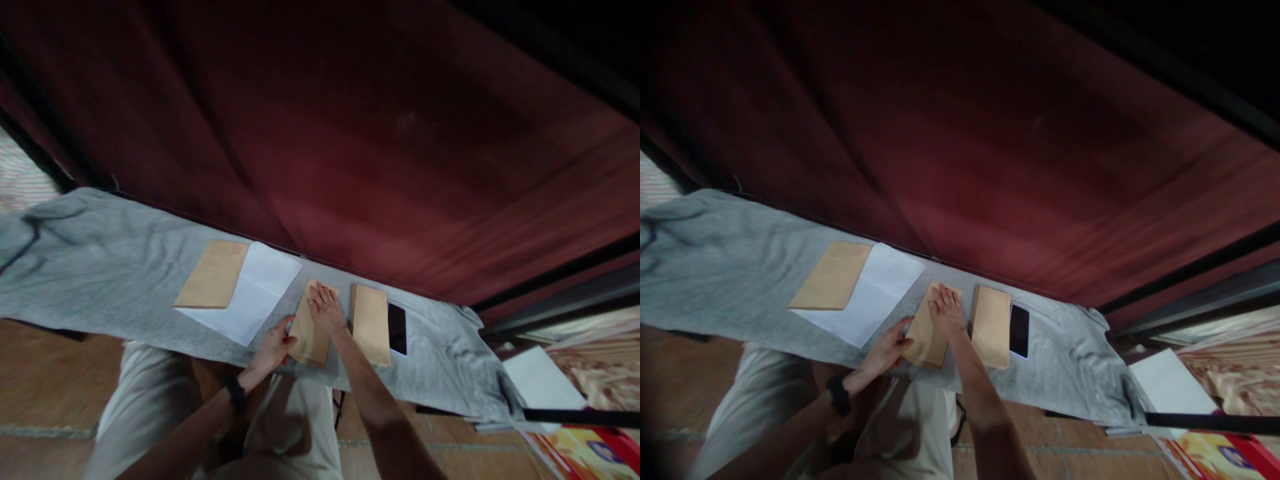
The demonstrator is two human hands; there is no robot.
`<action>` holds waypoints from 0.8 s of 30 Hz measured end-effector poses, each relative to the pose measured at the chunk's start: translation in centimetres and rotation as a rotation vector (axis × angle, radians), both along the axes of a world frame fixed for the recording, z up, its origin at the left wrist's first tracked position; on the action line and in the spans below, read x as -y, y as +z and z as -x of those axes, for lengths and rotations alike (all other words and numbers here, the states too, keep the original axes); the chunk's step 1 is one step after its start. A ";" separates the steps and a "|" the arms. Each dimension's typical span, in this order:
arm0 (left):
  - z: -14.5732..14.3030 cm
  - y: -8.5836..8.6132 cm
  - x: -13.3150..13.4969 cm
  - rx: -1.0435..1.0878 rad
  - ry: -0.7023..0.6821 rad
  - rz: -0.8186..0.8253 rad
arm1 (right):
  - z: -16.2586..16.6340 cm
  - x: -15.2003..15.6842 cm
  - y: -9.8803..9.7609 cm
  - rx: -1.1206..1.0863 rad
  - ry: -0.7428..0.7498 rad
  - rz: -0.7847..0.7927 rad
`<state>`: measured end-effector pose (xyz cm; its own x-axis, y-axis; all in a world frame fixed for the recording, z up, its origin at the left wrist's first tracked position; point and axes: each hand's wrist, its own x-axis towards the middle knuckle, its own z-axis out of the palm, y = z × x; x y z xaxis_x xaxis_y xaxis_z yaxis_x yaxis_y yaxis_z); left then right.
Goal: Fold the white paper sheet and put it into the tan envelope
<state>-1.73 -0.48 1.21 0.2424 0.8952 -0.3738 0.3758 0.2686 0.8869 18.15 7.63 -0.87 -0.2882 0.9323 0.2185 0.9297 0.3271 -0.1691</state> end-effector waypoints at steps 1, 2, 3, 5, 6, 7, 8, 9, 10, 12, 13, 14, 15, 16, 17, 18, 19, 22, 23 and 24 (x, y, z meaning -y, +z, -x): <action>-0.1 0.0 0.0 0.003 0.008 0.010 | -0.2 -0.6 0.2 0.016 -0.009 0.016; -0.2 0.1 0.0 0.006 0.017 0.023 | -0.2 -1.1 0.4 0.033 -0.015 0.031; -0.2 0.1 0.0 0.011 0.025 0.037 | -0.1 -1.3 0.6 0.049 -0.022 0.042; -0.3 0.3 0.0 0.019 0.040 0.066 | 0.3 -1.2 0.9 0.065 -0.039 0.045; -0.4 0.4 0.0 0.024 0.048 0.077 | 0.6 -0.7 0.9 0.066 -0.047 0.038; -0.4 0.4 0.0 0.032 0.055 0.085 | 1.0 -0.1 0.8 0.060 -0.058 0.025; -0.4 0.4 0.0 0.038 0.064 0.086 | 1.4 0.7 0.7 0.052 -0.071 0.019; -0.5 0.3 0.1 0.045 0.071 0.084 | 1.7 1.6 0.5 0.053 -0.063 0.019; -0.5 0.2 0.1 0.050 0.076 0.077 | 2.0 2.6 0.2 0.054 -0.043 0.015; -0.4 0.1 0.2 0.048 0.070 0.060 | 2.3 4.5 -0.3 0.030 -0.029 0.001; -0.4 0.1 0.2 0.038 0.060 0.051 | 2.4 5.5 -0.5 0.014 -0.016 -0.004; -0.3 0.2 0.2 0.019 0.043 0.041 | 2.4 6.4 -0.7 -0.002 0.000 -0.008; -0.1 0.3 0.3 -0.012 0.016 0.027 | 2.3 7.3 -0.8 -0.016 0.007 -0.016; 0.0 0.4 0.3 -0.061 -0.017 0.003 | 2.2 8.1 -1.0 -0.030 0.003 -0.027; 0.2 0.6 0.3 -0.134 -0.054 -0.033 | 2.1 8.8 -1.0 -0.041 -0.008 -0.040; 0.3 0.9 0.4 -0.229 -0.090 -0.082 | 2.0 9.5 -1.1 -0.050 -0.022 -0.052; 0.4 1.2 0.4 -0.339 -0.117 -0.140 | 1.9 10.1 -1.0 -0.057 -0.038 -0.061; 0.0 1.8 0.2 -0.596 -0.126 -0.358 | 1.6 11.1 -0.7 -0.071 -0.069 -0.066; -0.4 1.9 -0.1 -0.610 -0.136 -0.444 | 1.6 11.2 -0.6 -0.079 -0.073 -0.060; -0.9 1.9 -0.6 -0.588 -0.158 -0.538 | 1.7 11.2 -0.6 -0.089 -0.076 -0.053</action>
